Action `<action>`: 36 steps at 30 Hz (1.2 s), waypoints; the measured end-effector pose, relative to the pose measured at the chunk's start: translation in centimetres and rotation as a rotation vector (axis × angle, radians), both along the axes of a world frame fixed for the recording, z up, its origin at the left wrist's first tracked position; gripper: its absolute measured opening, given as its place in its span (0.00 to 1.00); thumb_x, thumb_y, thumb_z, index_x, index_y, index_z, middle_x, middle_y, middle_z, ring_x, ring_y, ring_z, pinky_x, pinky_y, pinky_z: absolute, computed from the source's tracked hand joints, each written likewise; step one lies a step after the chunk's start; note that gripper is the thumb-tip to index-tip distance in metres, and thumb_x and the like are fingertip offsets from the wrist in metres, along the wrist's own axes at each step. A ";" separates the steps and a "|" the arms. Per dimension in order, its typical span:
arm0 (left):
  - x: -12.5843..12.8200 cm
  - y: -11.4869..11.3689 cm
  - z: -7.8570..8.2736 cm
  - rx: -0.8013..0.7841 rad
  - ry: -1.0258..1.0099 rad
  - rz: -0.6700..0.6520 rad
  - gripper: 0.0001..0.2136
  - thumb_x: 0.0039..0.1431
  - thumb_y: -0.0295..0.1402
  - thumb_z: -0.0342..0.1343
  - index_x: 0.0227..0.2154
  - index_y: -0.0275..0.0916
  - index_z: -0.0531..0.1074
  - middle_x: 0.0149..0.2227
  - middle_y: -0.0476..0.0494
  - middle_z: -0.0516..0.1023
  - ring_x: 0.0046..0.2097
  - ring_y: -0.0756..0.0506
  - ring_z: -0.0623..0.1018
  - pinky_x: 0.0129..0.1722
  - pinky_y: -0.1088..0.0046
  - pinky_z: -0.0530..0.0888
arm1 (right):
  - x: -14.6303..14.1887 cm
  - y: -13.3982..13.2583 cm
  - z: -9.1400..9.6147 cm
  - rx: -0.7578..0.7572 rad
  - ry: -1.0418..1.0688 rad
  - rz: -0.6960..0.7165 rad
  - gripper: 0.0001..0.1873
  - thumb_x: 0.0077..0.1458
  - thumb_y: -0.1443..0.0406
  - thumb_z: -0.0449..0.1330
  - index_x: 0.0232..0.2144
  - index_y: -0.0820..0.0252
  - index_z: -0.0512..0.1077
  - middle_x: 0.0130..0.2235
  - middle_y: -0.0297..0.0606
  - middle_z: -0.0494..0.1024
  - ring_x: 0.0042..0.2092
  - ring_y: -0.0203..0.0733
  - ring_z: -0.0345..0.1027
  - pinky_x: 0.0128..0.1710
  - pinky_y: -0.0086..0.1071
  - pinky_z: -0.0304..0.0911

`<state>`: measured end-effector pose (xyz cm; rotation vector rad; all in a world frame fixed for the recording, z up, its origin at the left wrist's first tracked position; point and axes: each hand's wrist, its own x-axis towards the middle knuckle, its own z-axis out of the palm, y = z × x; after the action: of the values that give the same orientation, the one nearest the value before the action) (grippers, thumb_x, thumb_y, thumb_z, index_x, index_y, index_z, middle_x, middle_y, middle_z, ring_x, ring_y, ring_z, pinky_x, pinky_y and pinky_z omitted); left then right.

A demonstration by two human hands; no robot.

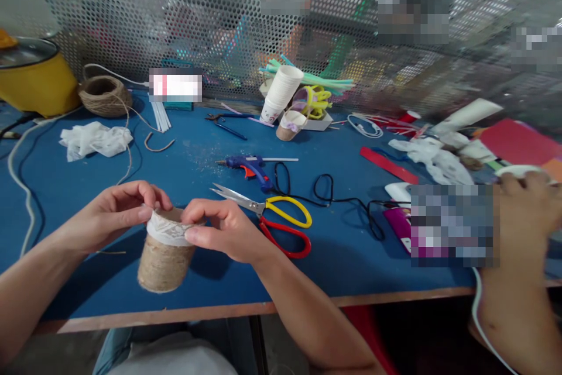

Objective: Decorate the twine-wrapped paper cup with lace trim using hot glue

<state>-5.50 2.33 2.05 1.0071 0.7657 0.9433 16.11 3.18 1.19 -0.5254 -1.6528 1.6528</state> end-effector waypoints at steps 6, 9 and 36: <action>-0.2 -0.1 0.0 0.075 -0.011 -0.024 0.07 0.49 0.32 0.65 0.24 0.36 0.72 0.28 0.47 0.73 0.30 0.50 0.72 0.32 0.75 0.70 | 0.1 0.1 0.3 0.062 -0.032 -0.014 0.01 0.51 0.67 0.59 0.28 0.59 0.70 0.34 0.36 0.70 0.35 0.37 0.64 0.35 0.33 0.59; -0.1 -0.2 0.0 0.148 0.047 -0.007 0.06 0.51 0.31 0.62 0.25 0.36 0.71 0.28 0.47 0.73 0.31 0.50 0.72 0.33 0.75 0.69 | 0.3 0.1 0.9 0.186 -0.157 -0.040 0.09 0.50 0.67 0.59 0.36 0.59 0.70 0.41 0.40 0.72 0.42 0.41 0.66 0.42 0.37 0.61; 0.4 -0.4 -0.3 0.286 0.192 0.086 0.04 0.52 0.25 0.60 0.30 0.35 0.71 0.35 0.48 0.70 0.30 0.55 0.70 0.30 0.80 0.69 | 0.1 0.2 0.2 0.114 -0.205 -0.187 0.04 0.52 0.64 0.59 0.28 0.60 0.70 0.36 0.40 0.75 0.40 0.42 0.68 0.41 0.37 0.62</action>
<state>-5.13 1.96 1.78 1.3383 0.8545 1.0604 16.18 3.38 1.39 -0.7879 -1.7732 1.3989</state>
